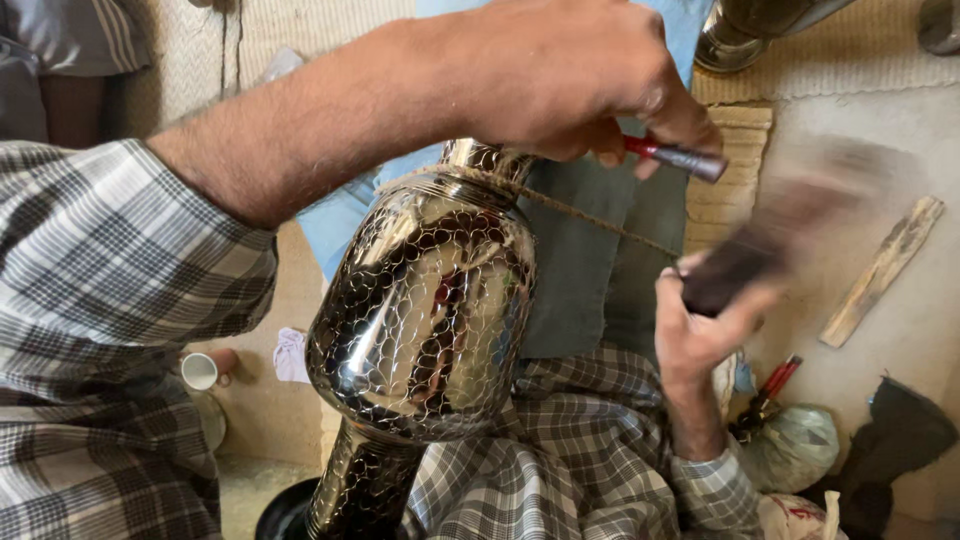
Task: The person uses a hammer and a metal punch to create a patterned texture on a large silver metal vessel. They repeatedly strike the punch against the surface to form small indentations.
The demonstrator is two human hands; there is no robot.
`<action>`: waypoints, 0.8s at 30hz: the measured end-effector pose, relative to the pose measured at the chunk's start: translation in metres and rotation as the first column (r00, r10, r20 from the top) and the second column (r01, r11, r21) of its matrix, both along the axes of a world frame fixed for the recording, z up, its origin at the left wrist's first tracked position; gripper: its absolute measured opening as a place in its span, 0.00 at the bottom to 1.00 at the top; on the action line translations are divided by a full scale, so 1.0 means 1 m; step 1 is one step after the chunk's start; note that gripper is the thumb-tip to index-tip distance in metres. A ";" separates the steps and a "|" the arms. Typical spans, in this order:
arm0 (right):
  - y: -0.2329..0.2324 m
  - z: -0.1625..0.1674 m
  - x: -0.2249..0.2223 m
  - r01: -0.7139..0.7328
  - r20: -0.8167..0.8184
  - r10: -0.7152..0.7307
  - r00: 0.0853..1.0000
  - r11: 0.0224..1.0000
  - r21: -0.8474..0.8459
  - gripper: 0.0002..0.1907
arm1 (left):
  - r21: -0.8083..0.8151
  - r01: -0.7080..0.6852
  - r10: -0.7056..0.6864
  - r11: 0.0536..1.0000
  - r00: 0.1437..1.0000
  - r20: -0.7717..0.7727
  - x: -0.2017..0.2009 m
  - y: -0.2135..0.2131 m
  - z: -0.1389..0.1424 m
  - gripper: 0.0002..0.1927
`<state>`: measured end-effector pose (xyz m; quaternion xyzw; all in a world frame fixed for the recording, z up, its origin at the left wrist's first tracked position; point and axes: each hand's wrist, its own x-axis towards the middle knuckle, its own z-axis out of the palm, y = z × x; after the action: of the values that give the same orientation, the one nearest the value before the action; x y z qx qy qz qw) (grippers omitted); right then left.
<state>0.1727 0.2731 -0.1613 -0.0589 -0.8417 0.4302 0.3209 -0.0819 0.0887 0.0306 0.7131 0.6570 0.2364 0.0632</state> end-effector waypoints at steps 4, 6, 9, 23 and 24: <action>0.016 0.002 0.000 -0.099 -0.024 0.096 0.995 0.975 -0.201 0.50 | 0.069 -0.063 0.062 0.996 0.998 0.017 0.004 -0.010 0.001 0.26; 0.026 0.011 -0.002 -0.042 0.085 0.042 0.995 0.999 0.003 0.50 | 0.011 -0.136 0.132 0.991 0.977 0.164 0.008 -0.015 0.001 0.29; 0.037 0.034 -0.010 -0.158 -0.001 0.160 0.987 0.978 -0.138 0.48 | 0.143 -0.187 0.176 0.972 0.981 0.085 0.014 -0.023 -0.002 0.29; 0.071 0.133 -0.039 -0.192 0.113 0.155 0.981 0.780 0.596 0.47 | 0.319 -0.416 0.465 0.852 0.880 -0.094 0.036 -0.048 -0.030 0.28; 0.073 0.136 -0.037 -0.195 0.106 0.164 0.981 0.776 0.600 0.46 | 0.310 -0.431 0.475 0.847 0.876 -0.080 0.036 -0.049 -0.031 0.26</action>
<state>0.1352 0.3461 -0.0256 0.1175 -0.9442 0.1642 0.2601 -0.0461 0.0402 -0.0006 0.5551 0.7691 0.2803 -0.1479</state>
